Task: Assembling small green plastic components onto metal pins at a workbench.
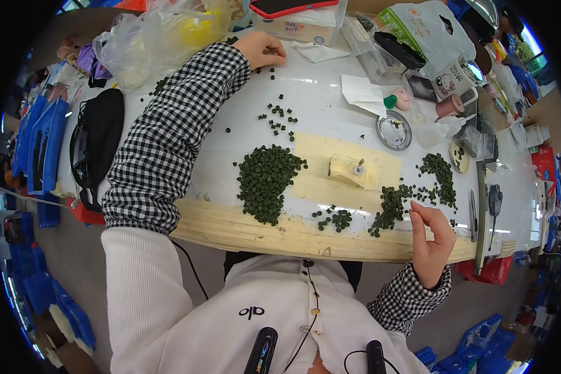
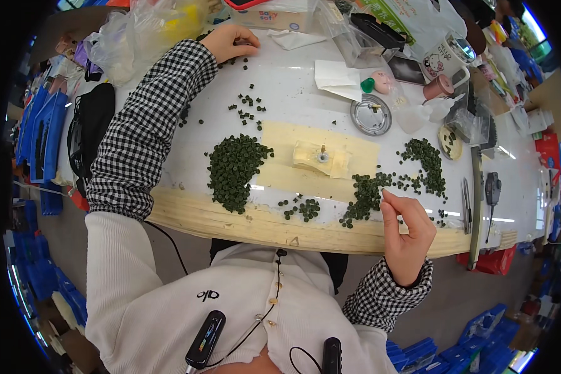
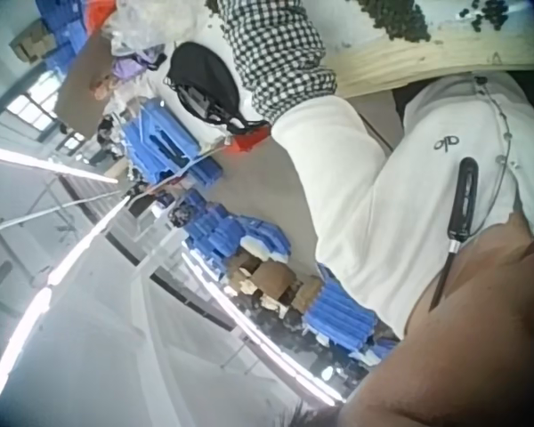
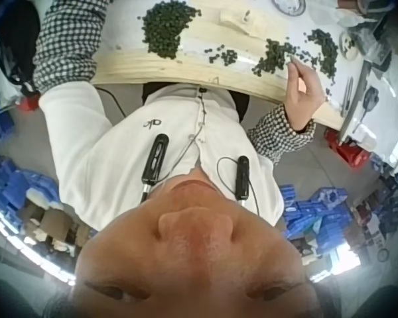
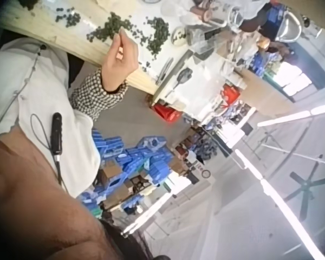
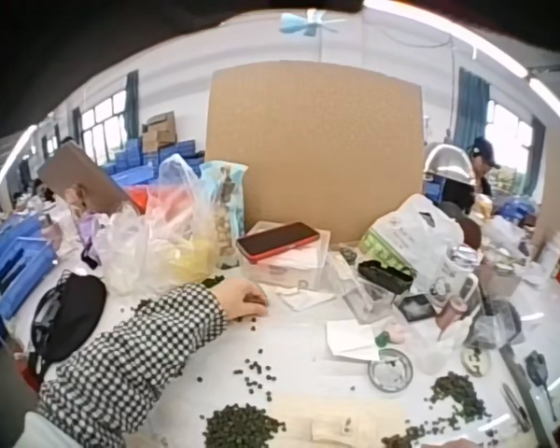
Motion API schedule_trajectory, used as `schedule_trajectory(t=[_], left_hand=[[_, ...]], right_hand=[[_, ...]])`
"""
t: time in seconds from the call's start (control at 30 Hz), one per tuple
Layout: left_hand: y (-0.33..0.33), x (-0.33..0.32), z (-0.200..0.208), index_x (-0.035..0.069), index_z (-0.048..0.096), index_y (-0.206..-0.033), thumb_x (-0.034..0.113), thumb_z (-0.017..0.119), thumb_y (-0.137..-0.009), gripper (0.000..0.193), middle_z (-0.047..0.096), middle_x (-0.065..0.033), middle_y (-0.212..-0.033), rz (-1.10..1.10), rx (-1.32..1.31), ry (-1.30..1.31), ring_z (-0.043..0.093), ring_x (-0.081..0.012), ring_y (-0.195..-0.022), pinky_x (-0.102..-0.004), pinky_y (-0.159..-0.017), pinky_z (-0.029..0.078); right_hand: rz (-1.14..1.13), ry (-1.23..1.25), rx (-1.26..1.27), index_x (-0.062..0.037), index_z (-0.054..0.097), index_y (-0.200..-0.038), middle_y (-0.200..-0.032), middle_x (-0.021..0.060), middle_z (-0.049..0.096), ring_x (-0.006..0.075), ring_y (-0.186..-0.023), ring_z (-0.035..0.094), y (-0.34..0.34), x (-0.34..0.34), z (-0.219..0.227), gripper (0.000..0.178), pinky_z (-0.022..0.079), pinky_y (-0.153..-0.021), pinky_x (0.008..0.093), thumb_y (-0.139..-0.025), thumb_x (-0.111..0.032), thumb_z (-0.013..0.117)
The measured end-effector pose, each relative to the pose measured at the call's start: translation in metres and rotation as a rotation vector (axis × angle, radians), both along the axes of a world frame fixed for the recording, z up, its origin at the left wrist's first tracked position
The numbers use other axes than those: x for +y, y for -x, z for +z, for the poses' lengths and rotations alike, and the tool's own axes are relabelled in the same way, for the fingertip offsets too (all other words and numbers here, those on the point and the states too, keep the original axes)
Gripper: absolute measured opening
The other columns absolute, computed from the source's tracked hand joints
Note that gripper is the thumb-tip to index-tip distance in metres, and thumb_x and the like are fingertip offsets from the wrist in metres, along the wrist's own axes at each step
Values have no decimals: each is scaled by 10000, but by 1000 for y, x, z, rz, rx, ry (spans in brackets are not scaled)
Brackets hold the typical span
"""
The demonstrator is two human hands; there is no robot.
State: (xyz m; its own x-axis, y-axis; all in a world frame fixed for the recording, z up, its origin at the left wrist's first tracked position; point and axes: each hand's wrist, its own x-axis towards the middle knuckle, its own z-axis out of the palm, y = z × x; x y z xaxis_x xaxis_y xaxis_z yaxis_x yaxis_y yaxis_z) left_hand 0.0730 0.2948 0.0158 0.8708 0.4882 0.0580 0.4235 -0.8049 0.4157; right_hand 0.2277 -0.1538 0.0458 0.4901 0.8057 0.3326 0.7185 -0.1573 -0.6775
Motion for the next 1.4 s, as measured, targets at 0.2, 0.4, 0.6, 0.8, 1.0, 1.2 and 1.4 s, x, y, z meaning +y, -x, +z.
schedule_trajectory(t=[0.2, 0.4, 0.6, 0.8, 1.0, 1.2, 1.4], left_hand=[[4, -4, 6, 95, 716, -1022, 269, 705, -833, 257, 705, -99, -984, 63, -31, -24, 657, -237, -954, -334, -883, 510], [3, 1, -1, 61, 681, -1069, 252, 734, -816, 322, 646, -91, -1185, -104, 66, -39, 598, -215, -1103, -335, -958, 465], [18, 20, -15, 31, 690, -1040, 177, 678, -869, 226, 694, -93, -1027, -41, -36, -413, 658, -197, -927, -312, -857, 522], [50, -79, 47, -20, 660, -988, 86, 647, -876, 155, 666, -77, -910, -77, -281, 86, 613, -129, -774, -253, -688, 492], [110, -201, 60, 4, 658, -858, -15, 709, -763, 110, 622, -76, -795, -142, -225, 166, 566, -177, -706, -274, -612, 442], [105, -245, 33, 6, 660, -872, -16, 712, -735, 148, 574, -94, -779, -41, -295, 93, 541, -246, -726, -325, -643, 433], [80, -231, 35, 37, 637, -844, 47, 700, -767, 100, 554, -66, -776, -84, -310, -139, 528, -248, -745, -336, -651, 453]], right_hand=[[7, 1, 11, 44, 679, -986, -809, 120, 660, 166, -705, 603, 1, 3, 0, 154, 470, -676, 266, -836, 22, 650], [1, 15, -6, 47, 678, -981, -809, 120, 662, 170, -709, 606, 2, 1, 0, 153, 471, -676, 267, -832, 26, 650], [25, -8, -1, 49, 680, -954, -810, 126, 663, 182, -704, 614, 5, 3, -1, 135, 478, -667, 273, -823, 25, 657], [154, 38, 34, 28, 688, -917, -799, 126, 642, 228, -720, 619, 29, 12, -6, 150, 482, -650, 283, -767, 44, 688], [338, 37, 40, -6, 692, -915, -797, 106, 637, 245, -711, 612, 49, 28, -16, 175, 484, -609, 314, -743, 17, 720], [398, 20, -12, -32, 673, -855, -747, 74, 609, 243, -673, 593, 64, 36, -20, 122, 485, -584, 323, -749, -45, 733], [428, 41, -13, -42, 674, -854, -739, 66, 604, 230, -670, 593, 72, 33, -21, 110, 492, -580, 321, -760, -65, 727]])
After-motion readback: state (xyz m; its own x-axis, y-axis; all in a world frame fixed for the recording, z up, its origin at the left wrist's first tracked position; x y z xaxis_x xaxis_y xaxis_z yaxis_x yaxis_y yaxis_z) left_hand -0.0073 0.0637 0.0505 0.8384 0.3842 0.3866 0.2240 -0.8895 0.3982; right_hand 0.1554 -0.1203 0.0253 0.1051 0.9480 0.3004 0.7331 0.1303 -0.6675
